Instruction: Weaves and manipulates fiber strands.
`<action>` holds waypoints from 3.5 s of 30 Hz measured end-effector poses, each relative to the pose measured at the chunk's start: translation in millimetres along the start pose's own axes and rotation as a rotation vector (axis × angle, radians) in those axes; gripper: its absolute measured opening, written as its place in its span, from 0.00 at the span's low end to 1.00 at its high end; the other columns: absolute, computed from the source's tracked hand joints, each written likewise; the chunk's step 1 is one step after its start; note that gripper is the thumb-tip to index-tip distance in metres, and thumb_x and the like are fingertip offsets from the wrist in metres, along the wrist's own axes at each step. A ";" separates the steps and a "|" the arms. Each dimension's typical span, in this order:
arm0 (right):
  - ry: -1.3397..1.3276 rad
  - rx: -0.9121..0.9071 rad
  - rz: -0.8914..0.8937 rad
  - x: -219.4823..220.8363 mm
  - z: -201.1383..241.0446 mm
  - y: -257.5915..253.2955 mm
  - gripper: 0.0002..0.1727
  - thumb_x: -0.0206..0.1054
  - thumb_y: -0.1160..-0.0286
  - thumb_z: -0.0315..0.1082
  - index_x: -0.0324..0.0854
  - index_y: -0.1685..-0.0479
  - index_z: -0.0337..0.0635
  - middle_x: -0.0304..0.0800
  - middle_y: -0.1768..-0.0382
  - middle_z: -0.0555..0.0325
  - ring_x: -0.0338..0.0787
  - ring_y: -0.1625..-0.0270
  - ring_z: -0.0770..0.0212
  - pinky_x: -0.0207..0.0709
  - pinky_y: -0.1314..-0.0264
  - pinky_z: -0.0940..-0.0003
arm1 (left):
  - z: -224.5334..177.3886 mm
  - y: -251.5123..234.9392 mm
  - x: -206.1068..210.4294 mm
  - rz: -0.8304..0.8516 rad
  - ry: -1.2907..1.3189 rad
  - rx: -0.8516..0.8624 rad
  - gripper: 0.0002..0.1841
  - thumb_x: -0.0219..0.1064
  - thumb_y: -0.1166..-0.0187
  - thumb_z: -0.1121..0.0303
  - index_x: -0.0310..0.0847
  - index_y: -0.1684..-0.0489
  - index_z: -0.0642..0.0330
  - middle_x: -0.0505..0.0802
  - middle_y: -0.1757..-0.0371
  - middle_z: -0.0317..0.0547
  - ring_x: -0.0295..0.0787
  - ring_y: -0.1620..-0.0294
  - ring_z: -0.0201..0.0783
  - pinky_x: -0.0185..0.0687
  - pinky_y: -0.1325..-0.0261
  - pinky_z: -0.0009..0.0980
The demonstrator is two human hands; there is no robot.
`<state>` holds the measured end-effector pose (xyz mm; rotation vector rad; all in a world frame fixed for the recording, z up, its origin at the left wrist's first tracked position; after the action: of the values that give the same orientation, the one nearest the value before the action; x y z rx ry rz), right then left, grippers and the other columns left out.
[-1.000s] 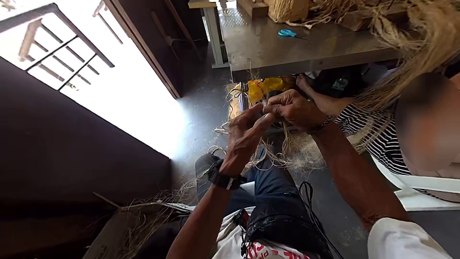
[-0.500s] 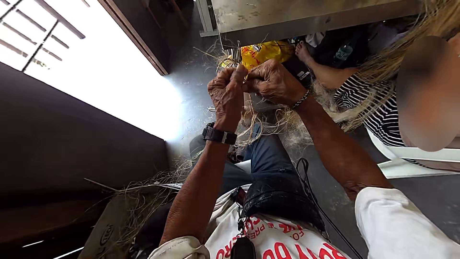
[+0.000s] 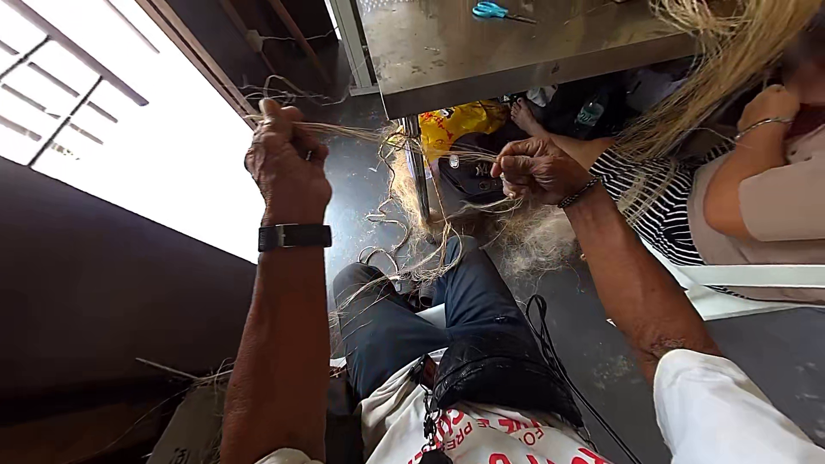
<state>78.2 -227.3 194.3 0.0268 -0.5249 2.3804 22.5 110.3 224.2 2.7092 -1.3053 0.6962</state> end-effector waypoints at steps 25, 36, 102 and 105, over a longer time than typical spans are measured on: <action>0.890 1.193 -0.275 -157.8 -127.2 298.0 0.16 0.68 0.17 0.32 0.86 0.44 0.25 0.89 0.48 0.27 0.88 0.45 0.35 0.75 0.33 0.35 | -2.5 9.4 12.8 0.150 -0.263 0.101 0.13 0.56 0.08 0.62 0.81 0.65 0.54 0.88 0.72 0.32 0.80 0.76 0.27 0.81 0.67 0.25; 0.591 -0.195 -0.441 56.7 -19.9 1.1 0.24 0.64 0.19 0.34 0.77 0.28 0.29 0.92 0.43 0.48 0.93 0.44 0.63 0.89 0.38 0.64 | 40.2 78.5 99.5 0.574 -0.361 0.198 0.12 0.61 0.13 0.70 0.84 0.70 0.56 0.91 0.72 0.30 0.83 0.72 0.23 0.82 0.63 0.24; 0.279 -0.229 -0.485 79.4 -22.6 13.8 0.05 0.63 0.17 0.28 0.82 0.61 0.40 0.74 0.84 0.62 0.67 0.89 0.72 0.63 0.90 0.80 | 50.3 108.6 66.4 0.581 -0.001 -0.113 0.06 0.65 0.16 0.71 0.87 0.52 0.57 0.87 0.71 0.37 0.77 0.79 0.26 0.79 0.72 0.21; 0.327 -0.243 -0.498 80.5 -25.1 11.0 0.04 0.64 0.18 0.26 0.83 0.62 0.40 0.77 0.82 0.65 0.71 0.88 0.74 0.66 0.88 0.81 | 56.0 109.9 65.9 0.544 0.010 -0.118 0.05 0.65 0.16 0.72 0.88 0.57 0.57 0.89 0.69 0.39 0.79 0.79 0.26 0.81 0.73 0.21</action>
<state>12.8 -174.8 180.1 -0.3020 -0.5676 1.7793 -3.9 -21.6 185.9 2.2574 -2.0337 0.6320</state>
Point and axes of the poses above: each hand's wrist, its own y-axis away from the middle knuckle, its own x-axis out of the palm, z = x × y, the point moved 7 cm from there along -y, towards the middle knuckle
